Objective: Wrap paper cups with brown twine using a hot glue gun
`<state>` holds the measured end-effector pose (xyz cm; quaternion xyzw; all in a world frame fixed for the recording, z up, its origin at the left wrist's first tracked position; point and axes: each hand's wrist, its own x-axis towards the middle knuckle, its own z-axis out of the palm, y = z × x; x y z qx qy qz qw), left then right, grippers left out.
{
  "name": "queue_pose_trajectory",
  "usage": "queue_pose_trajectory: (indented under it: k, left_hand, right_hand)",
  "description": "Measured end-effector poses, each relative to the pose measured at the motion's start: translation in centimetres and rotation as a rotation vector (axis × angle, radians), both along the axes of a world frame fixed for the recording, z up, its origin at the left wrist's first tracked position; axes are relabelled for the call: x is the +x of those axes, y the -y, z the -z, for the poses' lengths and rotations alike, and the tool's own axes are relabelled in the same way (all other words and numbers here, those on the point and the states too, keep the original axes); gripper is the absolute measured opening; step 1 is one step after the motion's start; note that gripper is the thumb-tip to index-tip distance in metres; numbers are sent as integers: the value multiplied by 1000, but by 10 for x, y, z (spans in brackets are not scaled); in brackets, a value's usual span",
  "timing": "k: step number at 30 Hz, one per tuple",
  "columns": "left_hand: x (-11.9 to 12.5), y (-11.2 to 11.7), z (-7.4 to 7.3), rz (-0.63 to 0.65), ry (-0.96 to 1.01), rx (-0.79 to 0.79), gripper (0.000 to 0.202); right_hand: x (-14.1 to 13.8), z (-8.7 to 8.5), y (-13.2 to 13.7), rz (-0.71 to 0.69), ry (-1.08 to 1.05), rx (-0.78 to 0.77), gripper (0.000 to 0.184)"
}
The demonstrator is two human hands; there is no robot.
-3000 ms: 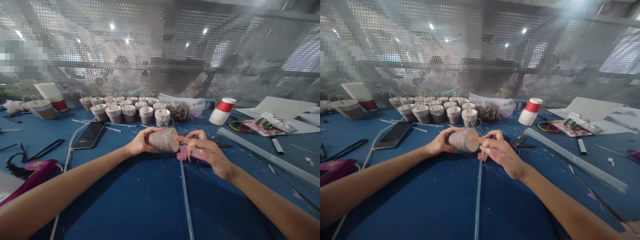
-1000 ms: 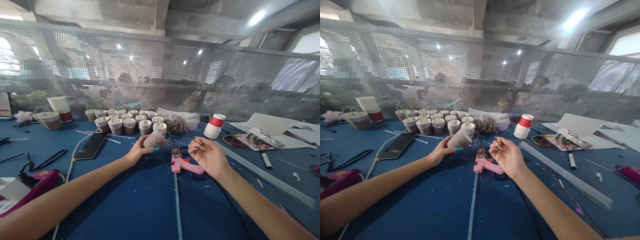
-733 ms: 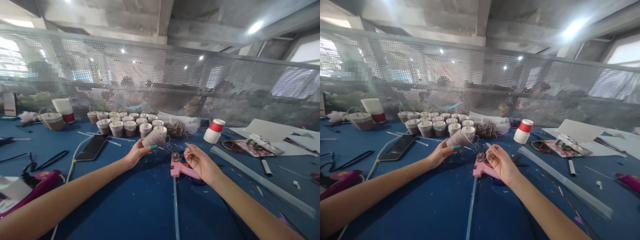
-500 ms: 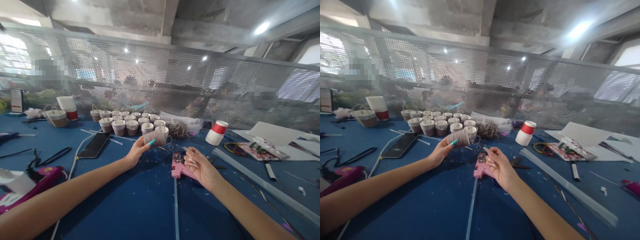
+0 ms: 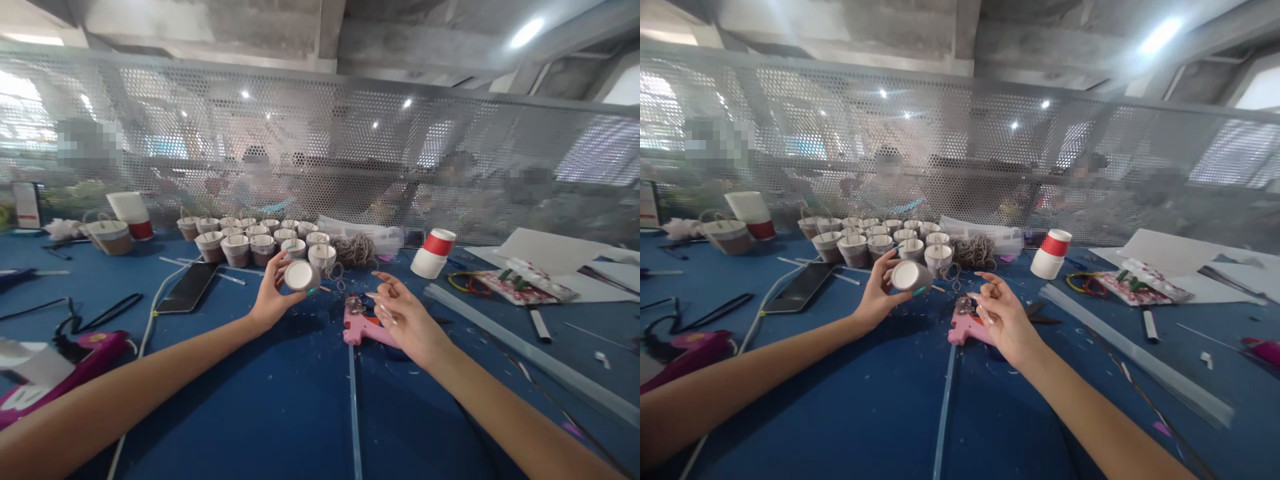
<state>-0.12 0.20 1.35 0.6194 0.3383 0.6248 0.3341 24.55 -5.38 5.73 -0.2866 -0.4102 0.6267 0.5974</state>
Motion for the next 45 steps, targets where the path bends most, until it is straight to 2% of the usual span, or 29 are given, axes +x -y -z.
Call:
queue_pose_trajectory:
  k: [3, 7, 10, 12, 14, 17, 21, 24, 26, 29, 31, 35, 37, 40, 43, 45]
  left_hand:
    - [0, 1, 0, 2, -59, -30, 87]
    - [1, -3, 2, -17, -36, -174, 84]
    - [1, -8, 6, -29, -54, -278, 86]
    - [0, -9, 8, -60, -157, -246, 86]
    - [0, -5, 8, -144, -316, -86, 82]
    - [-1, 7, 6, -258, -535, 295, 70]
    - [-1, 23, 1, -158, -700, 752, 59]
    - [1, 31, -1, -134, -751, 919, 39]
    - [4, 39, -1, -141, -738, 949, 23]
    - [12, 53, 0, -110, -722, 864, 20]
    - [18, 59, 0, -92, -680, 750, 20]
    - [25, 59, 1, -188, -499, 372, 15]
    - [26, 54, 1, -211, -389, 165, 17]
    - [27, 48, 2, -77, -294, -30, 29]
    - [29, 45, 2, 83, -159, -157, 40]
    - [31, 44, 1, 131, -48, -217, 43]
  right_hand:
    - [-2, 0, 3, -14, 22, 8, 35]
    - [-4, -2, 7, -25, -11, 2, 34]
    - [-3, -3, 7, -68, -107, -69, 29]
    - [-3, -4, 6, -141, -201, -141, 23]
    - [-2, -5, 7, -234, -280, -187, 16]
    - [-4, -5, 11, -353, -368, -202, 9]
    - [-9, -2, 22, -509, -497, -302, 12]
    - [-14, 3, 29, -672, -557, -401, 21]
    - [-19, 7, 32, -730, -571, -450, 23]
    - [-28, 12, 36, -694, -552, -529, 17]
    - [-33, 14, 37, -679, -523, -554, 15]
    - [-36, 19, 37, -715, -486, -498, 38]
    - [-35, 21, 37, -722, -455, -474, 39]
    - [-34, 22, 37, -743, -394, -448, 36]
    - [-34, 22, 38, -757, -346, -407, 37]
    - [-34, 22, 38, -762, -327, -384, 38]
